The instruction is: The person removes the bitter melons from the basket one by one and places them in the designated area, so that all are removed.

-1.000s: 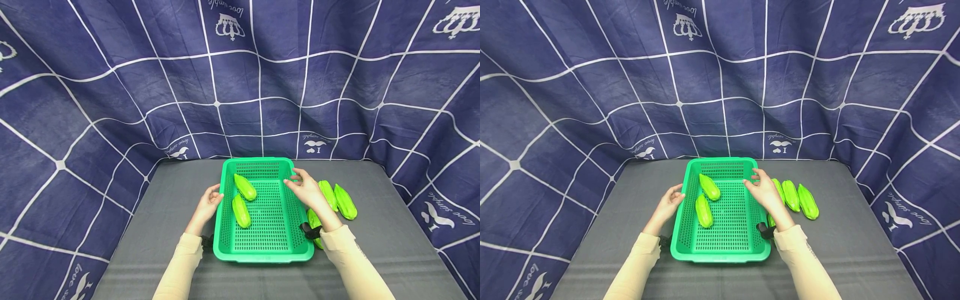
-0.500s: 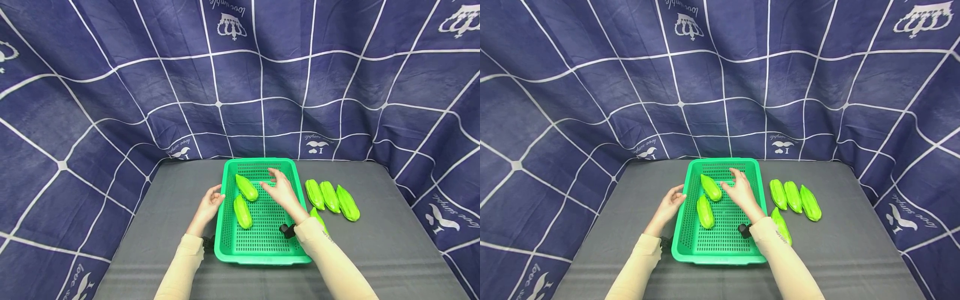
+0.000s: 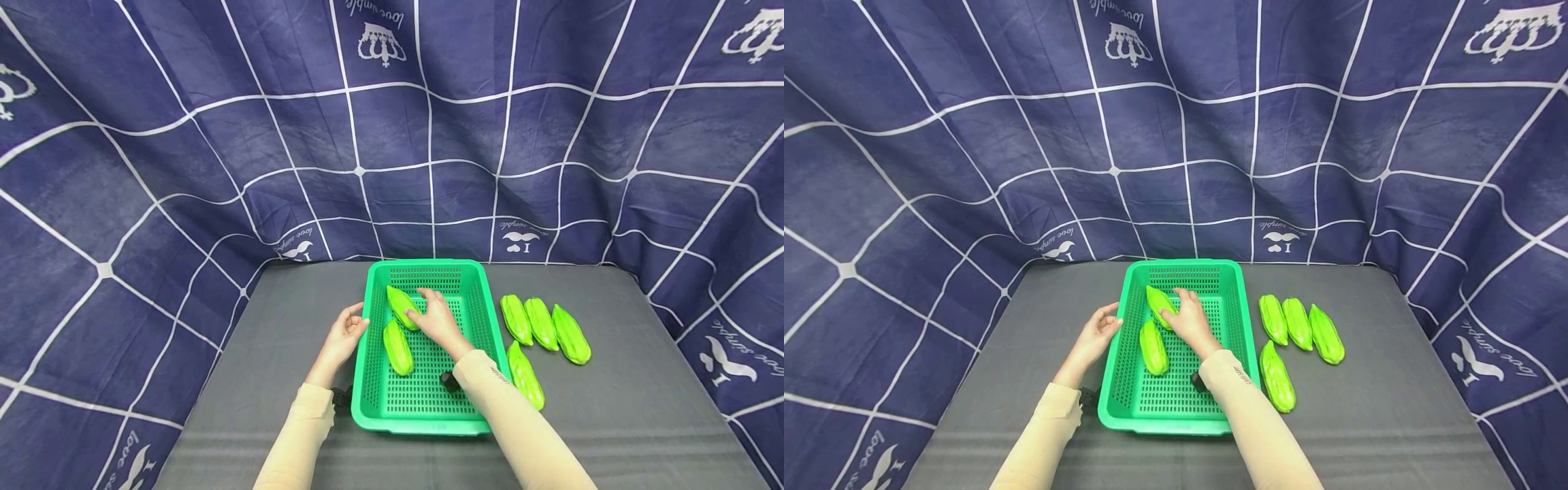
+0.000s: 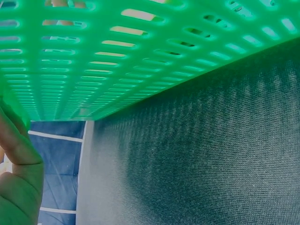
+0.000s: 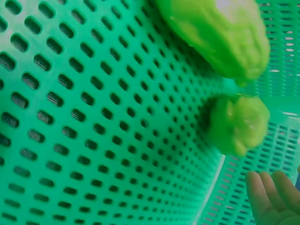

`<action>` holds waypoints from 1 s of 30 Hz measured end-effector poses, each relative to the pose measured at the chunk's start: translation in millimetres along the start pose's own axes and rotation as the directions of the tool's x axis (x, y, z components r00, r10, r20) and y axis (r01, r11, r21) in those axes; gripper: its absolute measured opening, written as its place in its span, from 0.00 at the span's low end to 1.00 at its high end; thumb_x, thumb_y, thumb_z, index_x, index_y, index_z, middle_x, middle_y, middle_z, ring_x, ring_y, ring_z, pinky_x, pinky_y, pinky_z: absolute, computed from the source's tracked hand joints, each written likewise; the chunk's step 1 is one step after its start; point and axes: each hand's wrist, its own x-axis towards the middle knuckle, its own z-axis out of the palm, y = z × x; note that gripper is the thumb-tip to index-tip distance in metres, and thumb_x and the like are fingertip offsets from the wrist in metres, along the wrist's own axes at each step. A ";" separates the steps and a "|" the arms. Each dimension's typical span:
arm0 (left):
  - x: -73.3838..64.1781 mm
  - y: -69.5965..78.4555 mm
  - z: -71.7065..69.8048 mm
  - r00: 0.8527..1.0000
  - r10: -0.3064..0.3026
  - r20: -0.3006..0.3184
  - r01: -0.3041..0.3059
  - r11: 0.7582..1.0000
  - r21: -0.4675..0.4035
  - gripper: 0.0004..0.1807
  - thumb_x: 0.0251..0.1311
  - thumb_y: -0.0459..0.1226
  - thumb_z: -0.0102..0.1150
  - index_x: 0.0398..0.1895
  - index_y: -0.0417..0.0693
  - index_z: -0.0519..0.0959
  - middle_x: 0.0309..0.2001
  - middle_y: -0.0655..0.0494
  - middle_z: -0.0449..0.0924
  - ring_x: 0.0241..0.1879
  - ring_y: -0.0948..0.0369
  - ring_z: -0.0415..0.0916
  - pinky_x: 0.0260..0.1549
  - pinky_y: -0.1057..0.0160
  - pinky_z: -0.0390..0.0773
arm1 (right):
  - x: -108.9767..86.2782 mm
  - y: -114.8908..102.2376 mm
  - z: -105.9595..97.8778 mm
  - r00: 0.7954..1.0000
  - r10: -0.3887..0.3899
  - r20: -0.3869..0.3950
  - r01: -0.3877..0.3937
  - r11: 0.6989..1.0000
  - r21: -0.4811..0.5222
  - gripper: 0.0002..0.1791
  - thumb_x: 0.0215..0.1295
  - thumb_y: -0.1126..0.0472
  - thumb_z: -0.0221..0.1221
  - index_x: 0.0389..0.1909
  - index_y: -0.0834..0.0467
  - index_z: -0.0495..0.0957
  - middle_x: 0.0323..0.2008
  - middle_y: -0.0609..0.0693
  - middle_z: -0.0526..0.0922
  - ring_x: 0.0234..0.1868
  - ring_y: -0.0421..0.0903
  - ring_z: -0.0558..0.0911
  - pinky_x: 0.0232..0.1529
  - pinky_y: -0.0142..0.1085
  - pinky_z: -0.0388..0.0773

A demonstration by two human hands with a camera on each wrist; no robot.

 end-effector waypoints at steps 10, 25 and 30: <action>-1.8 3.6 -1.2 1.000 -0.007 0.006 0.007 1.000 0.007 0.29 0.71 0.35 0.53 0.72 0.38 0.61 0.43 0.43 0.78 0.35 0.65 0.74 0.40 0.63 0.72 | 3.8 9.9 22.0 1.000 -0.024 -0.016 0.023 0.997 -0.068 0.32 0.66 0.55 0.63 0.66 0.66 0.68 0.60 0.68 0.73 0.60 0.63 0.74 0.59 0.55 0.72; 0.9 -1.3 0.9 1.000 -0.003 0.006 0.003 1.000 0.008 0.29 0.71 0.33 0.53 0.72 0.33 0.60 0.43 0.39 0.78 0.36 0.66 0.74 0.41 0.63 0.73 | 6.3 20.4 30.1 0.999 0.043 -0.008 -0.043 0.994 -0.100 0.31 0.66 0.56 0.63 0.64 0.68 0.69 0.57 0.68 0.75 0.55 0.63 0.77 0.57 0.54 0.74; 1.8 -2.2 0.4 1.000 -0.003 0.008 0.003 1.000 0.003 0.29 0.71 0.31 0.53 0.72 0.31 0.59 0.43 0.36 0.78 0.35 0.65 0.74 0.39 0.63 0.72 | 6.0 20.4 30.7 0.998 0.055 -0.014 -0.056 0.995 -0.080 0.28 0.65 0.58 0.63 0.62 0.67 0.71 0.57 0.66 0.77 0.56 0.62 0.77 0.58 0.53 0.73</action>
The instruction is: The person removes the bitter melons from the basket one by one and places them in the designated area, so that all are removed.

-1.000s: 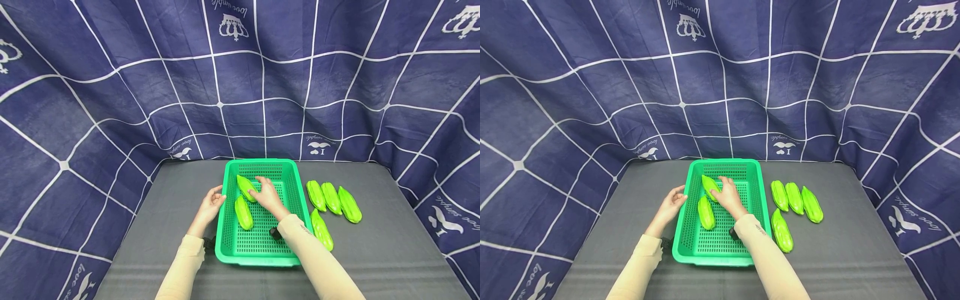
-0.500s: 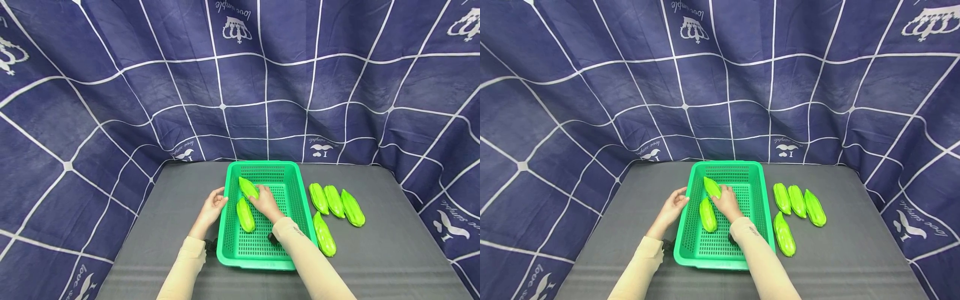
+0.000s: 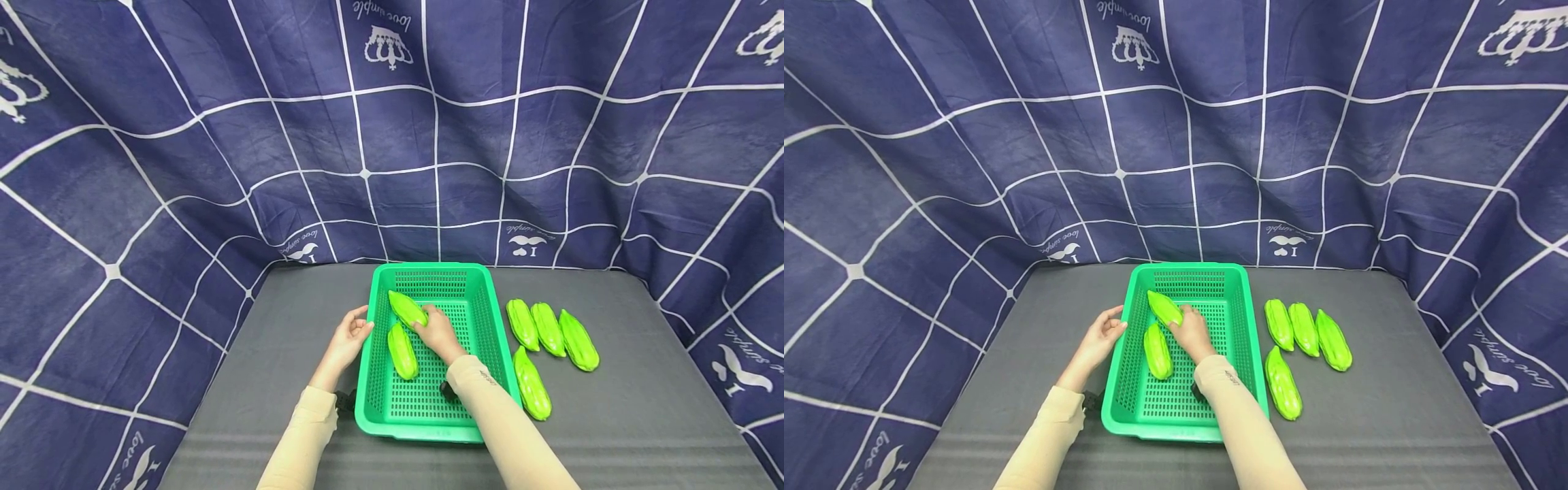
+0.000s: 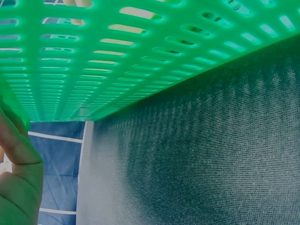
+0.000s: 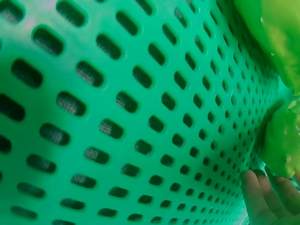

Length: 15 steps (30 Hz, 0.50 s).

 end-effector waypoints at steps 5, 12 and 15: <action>-1.4 1.3 1.4 1.000 -0.001 -0.019 0.002 1.000 0.010 0.29 0.71 0.34 0.54 0.72 0.36 0.62 0.43 0.41 0.78 0.34 0.67 0.73 0.38 0.66 0.72 | -1.2 0.8 -0.9 1.000 0.024 0.001 -0.024 0.999 0.029 0.28 0.63 0.58 0.65 0.62 0.66 0.73 0.56 0.65 0.79 0.55 0.60 0.79 0.55 0.52 0.75; -2.8 1.2 1.5 1.000 0.003 -0.024 -0.003 1.000 0.010 0.28 0.71 0.35 0.54 0.72 0.39 0.63 0.42 0.45 0.77 0.35 0.64 0.73 0.38 0.64 0.72 | -6.2 -1.8 -7.0 0.999 0.051 0.011 -0.052 0.995 0.081 0.29 0.61 0.58 0.67 0.61 0.65 0.74 0.53 0.63 0.81 0.51 0.58 0.81 0.52 0.49 0.77; -2.8 1.1 1.0 1.000 0.007 -0.024 -0.007 1.000 0.017 0.28 0.71 0.35 0.54 0.72 0.39 0.63 0.42 0.45 0.77 0.36 0.64 0.74 0.39 0.64 0.72 | -7.7 -3.4 -12.6 0.998 0.056 -0.003 -0.056 0.994 0.091 0.29 0.60 0.58 0.68 0.61 0.65 0.75 0.50 0.63 0.82 0.49 0.57 0.81 0.49 0.48 0.78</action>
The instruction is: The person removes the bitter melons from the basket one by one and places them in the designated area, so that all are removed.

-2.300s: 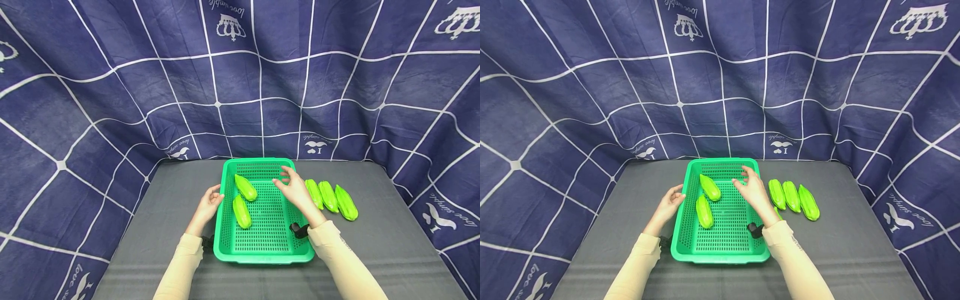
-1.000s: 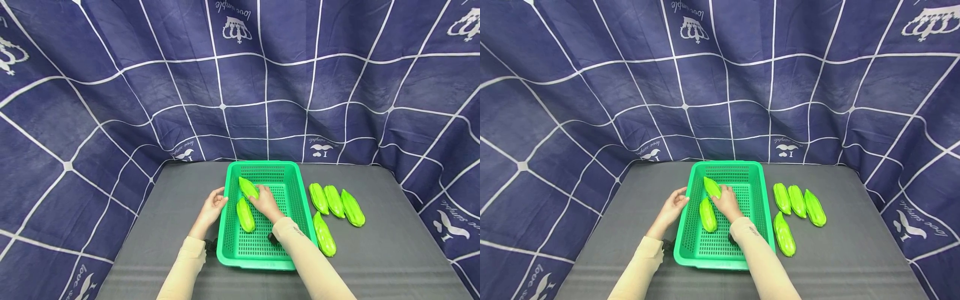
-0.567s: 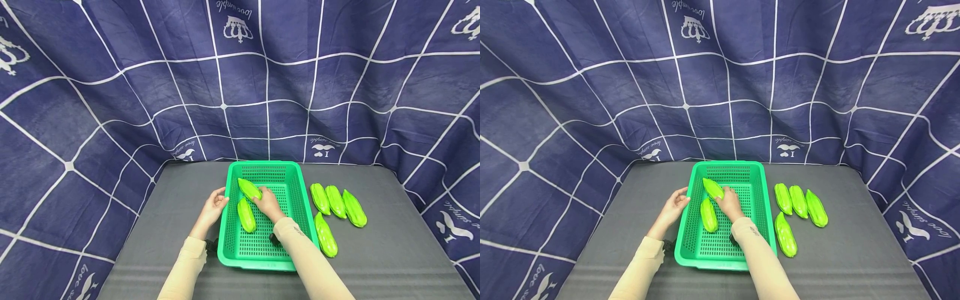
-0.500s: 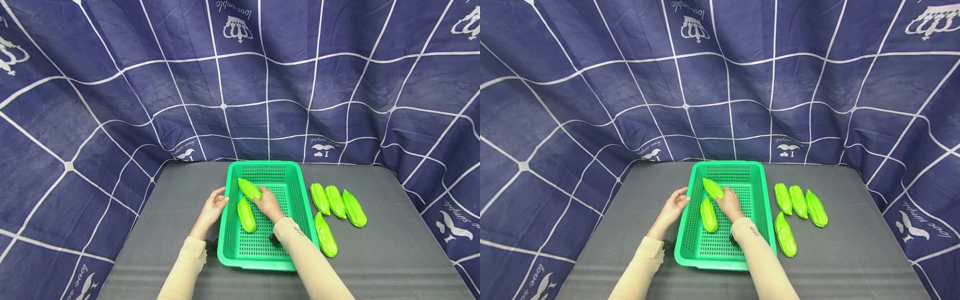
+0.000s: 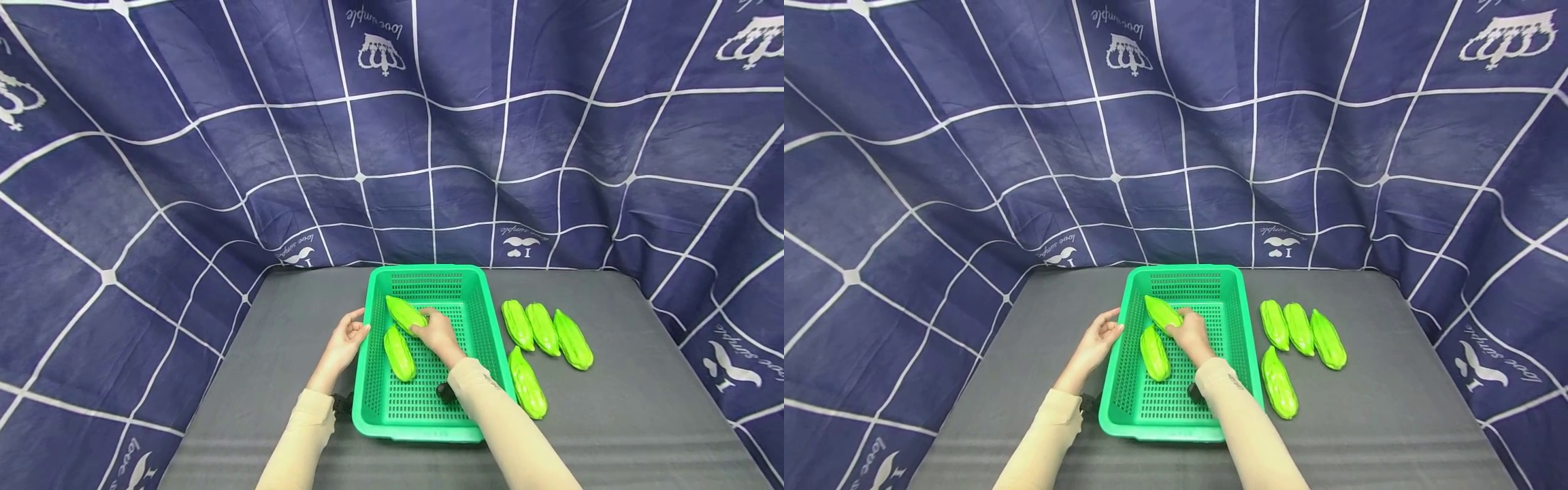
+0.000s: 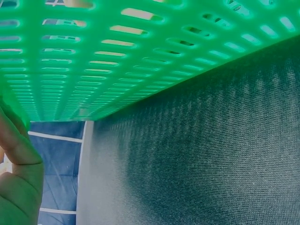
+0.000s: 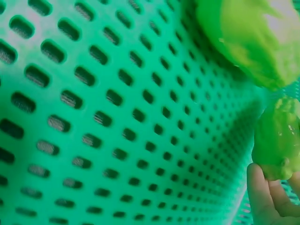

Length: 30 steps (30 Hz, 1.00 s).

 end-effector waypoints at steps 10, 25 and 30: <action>0.1 -4.2 -1.5 1.000 -0.017 -0.002 0.017 1.000 -0.001 0.28 0.71 0.35 0.54 0.72 0.40 0.63 0.42 0.45 0.77 0.33 0.64 0.72 0.34 0.65 0.70 | -6.6 -11.3 -34.8 0.999 -0.005 -0.051 0.008 0.998 0.061 0.28 0.60 0.57 0.67 0.60 0.62 0.75 0.51 0.64 0.83 0.51 0.58 0.81 0.49 0.49 0.78; 0.7 -0.9 -1.2 1.000 0.003 0.000 -0.003 1.000 -0.014 0.28 0.71 0.33 0.54 0.72 0.36 0.62 0.42 0.42 0.79 0.32 0.66 0.73 0.35 0.67 0.71 | -31.8 -10.1 -108.1 0.989 0.034 -0.143 -0.002 0.976 0.217 0.30 0.62 0.58 0.65 0.64 0.62 0.71 0.57 0.65 0.79 0.57 0.59 0.80 0.56 0.49 0.76; -3.4 13.0 -3.3 1.000 -0.001 0.023 0.002 1.000 -0.024 0.28 0.71 0.32 0.53 0.72 0.33 0.61 0.43 0.38 0.78 0.32 0.66 0.72 0.35 0.67 0.71 | -41.4 0.8 -127.0 0.984 0.058 -0.167 -0.016 0.970 0.243 0.30 0.64 0.57 0.64 0.65 0.63 0.70 0.60 0.66 0.77 0.60 0.60 0.78 0.57 0.50 0.75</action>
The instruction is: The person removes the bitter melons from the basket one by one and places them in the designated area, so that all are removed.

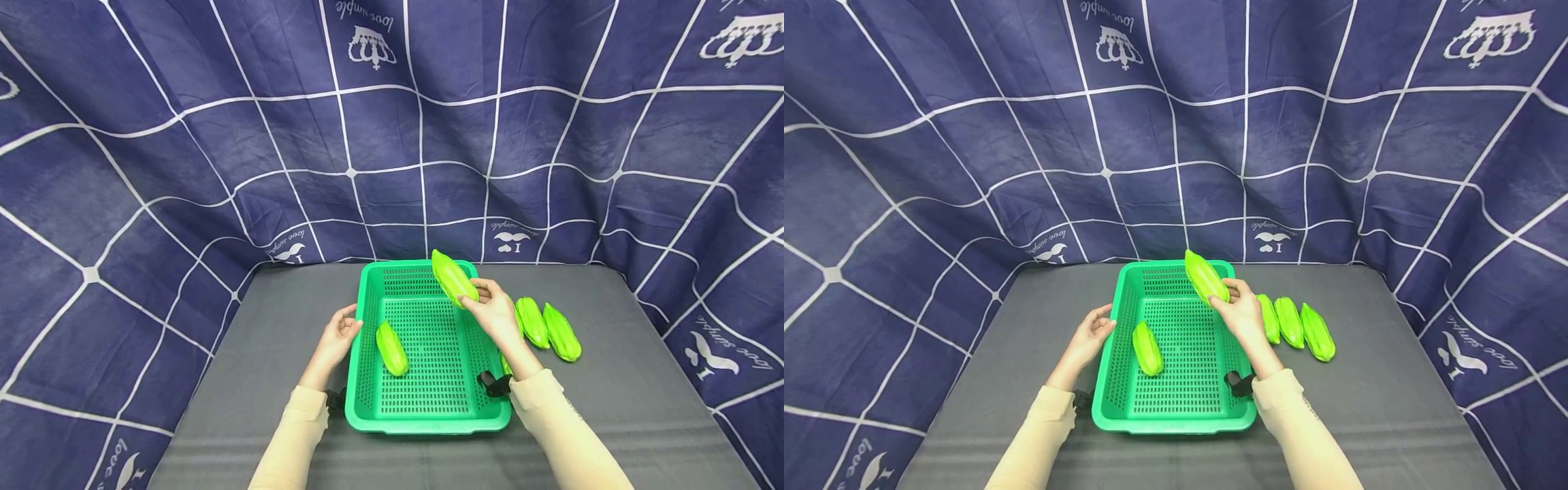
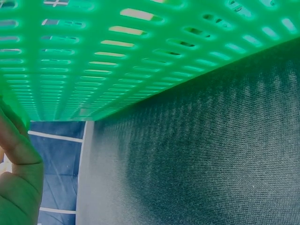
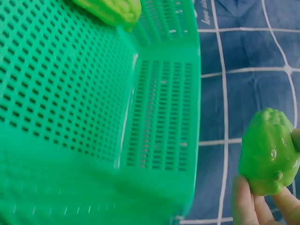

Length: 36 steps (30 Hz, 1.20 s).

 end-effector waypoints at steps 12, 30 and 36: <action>7.1 -11.9 0.5 1.000 -0.007 -0.011 0.007 1.000 -0.006 0.28 0.71 0.33 0.53 0.72 0.35 0.61 0.43 0.39 0.79 0.31 0.68 0.71 0.33 0.69 0.70 | -22.6 30.0 -46.7 0.993 0.115 -0.021 -0.114 0.993 0.037 0.32 0.68 0.54 0.59 0.69 0.63 0.63 0.66 0.68 0.68 0.67 0.63 0.68 0.65 0.52 0.66; -11.1 24.8 -2.5 1.000 -0.010 0.018 0.010 1.000 -0.004 0.28 0.71 0.30 0.52 0.71 0.29 0.60 0.45 0.33 0.78 0.32 0.68 0.73 0.37 0.69 0.71 | -67.4 99.7 -87.9 0.959 0.255 -0.124 -0.269 0.956 -0.116 0.34 0.68 0.54 0.58 0.68 0.68 0.61 0.64 0.73 0.66 0.64 0.67 0.69 0.61 0.55 0.66; -8.9 21.2 -3.0 1.000 -0.005 0.020 0.005 1.000 -0.009 0.28 0.71 0.30 0.51 0.71 0.29 0.59 0.44 0.33 0.78 0.33 0.68 0.72 0.37 0.69 0.71 | -81.3 122.2 -91.2 0.953 0.293 -0.080 -0.302 0.942 -0.146 0.36 0.69 0.54 0.56 0.69 0.71 0.57 0.64 0.75 0.64 0.62 0.68 0.68 0.59 0.57 0.66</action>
